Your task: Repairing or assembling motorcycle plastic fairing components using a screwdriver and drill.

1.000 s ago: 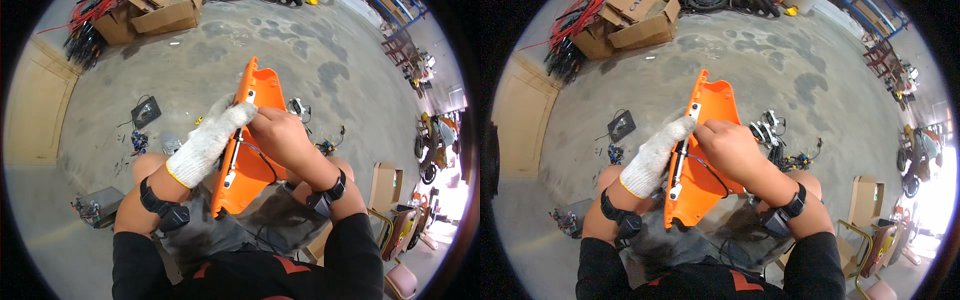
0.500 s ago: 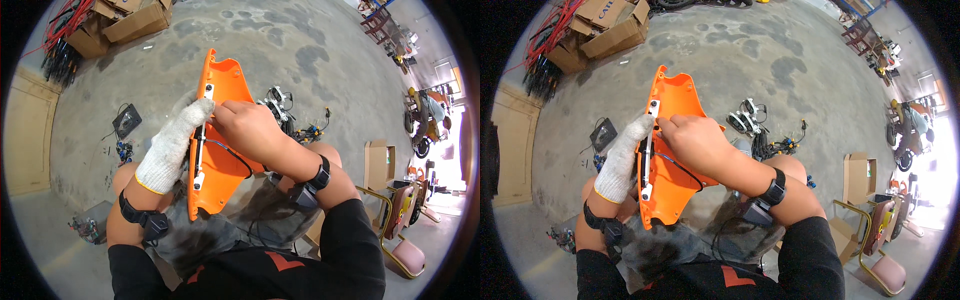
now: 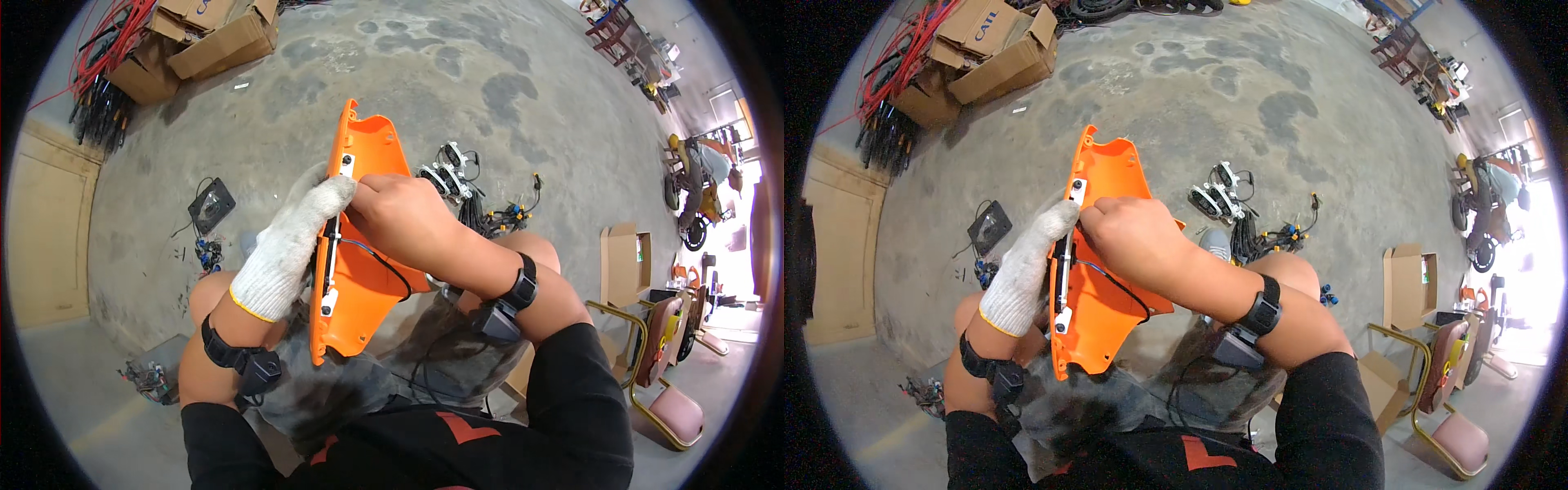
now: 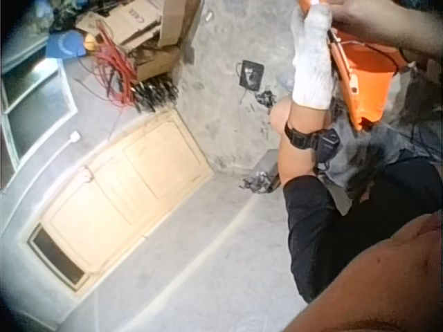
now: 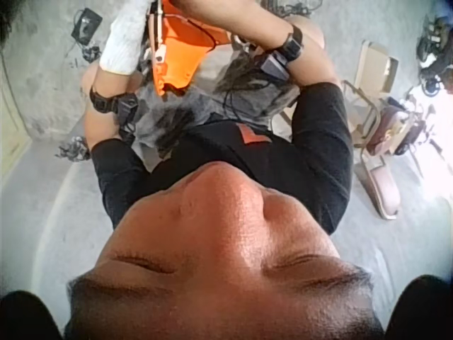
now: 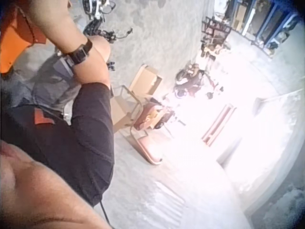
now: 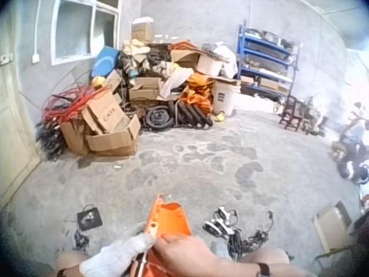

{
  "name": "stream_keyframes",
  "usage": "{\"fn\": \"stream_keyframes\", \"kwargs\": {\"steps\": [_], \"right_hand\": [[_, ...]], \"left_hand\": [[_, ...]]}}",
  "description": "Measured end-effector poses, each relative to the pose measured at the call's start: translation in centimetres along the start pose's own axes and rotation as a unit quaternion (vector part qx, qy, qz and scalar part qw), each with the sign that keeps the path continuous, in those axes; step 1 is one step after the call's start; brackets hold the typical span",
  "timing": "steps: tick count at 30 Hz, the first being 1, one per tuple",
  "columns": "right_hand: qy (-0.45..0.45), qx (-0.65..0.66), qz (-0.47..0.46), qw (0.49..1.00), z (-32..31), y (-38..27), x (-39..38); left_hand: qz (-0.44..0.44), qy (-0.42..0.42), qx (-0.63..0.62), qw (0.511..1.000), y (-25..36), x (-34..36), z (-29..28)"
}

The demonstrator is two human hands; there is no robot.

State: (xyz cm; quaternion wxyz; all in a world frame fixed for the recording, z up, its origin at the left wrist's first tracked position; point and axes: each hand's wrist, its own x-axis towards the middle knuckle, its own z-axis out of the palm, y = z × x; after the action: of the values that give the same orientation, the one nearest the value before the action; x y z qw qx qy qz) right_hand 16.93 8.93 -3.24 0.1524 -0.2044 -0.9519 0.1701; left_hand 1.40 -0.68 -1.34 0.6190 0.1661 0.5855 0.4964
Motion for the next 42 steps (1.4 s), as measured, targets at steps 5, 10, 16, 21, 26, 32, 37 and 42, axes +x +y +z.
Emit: {"fn": "stream_keyframes", "kwargs": {"steps": [5, 10, 16, 21, 26, 32, 37, 42], "right_hand": [[0.029, 0.01, -0.007, 0.999, 0.0, -0.3, 0.1], [0.025, -0.003, 0.001, 1.0, -0.2, -0.1, 0.1], [0.045, 0.003, -0.003, 0.999, -0.3, -0.1, -0.1], [0.046, -0.017, 0.002, 0.999, -0.3, 0.0, -0.1], [0.079, -0.014, -0.008, 0.997, -0.7, -0.6, 0.0], [0.084, -0.016, -0.006, 0.996, -0.7, -0.2, -0.2], [0.076, -0.016, -0.008, 0.997, -0.7, 0.0, -0.2], [0.078, -0.012, 0.003, 0.997, -0.9, -0.1, -0.1]], "left_hand": [[0.002, -0.017, -0.033, 0.999, 0.2, 0.2, -0.3], [0.034, -0.027, -0.036, 0.998, -0.1, 0.0, 0.1], [0.067, -0.035, -0.011, 0.997, 0.8, -0.4, 0.7], [0.122, -0.077, -0.026, 0.989, 0.3, 0.4, 0.4], [0.064, -0.025, -0.033, 0.997, 0.8, -1.0, 0.5], [0.035, -0.004, -0.021, 0.999, 1.1, -0.8, 1.1], [0.049, -0.016, -0.005, 0.999, 1.2, -1.1, 0.7], [0.069, -0.011, -0.007, 0.998, 1.3, -1.1, 1.0]]}}
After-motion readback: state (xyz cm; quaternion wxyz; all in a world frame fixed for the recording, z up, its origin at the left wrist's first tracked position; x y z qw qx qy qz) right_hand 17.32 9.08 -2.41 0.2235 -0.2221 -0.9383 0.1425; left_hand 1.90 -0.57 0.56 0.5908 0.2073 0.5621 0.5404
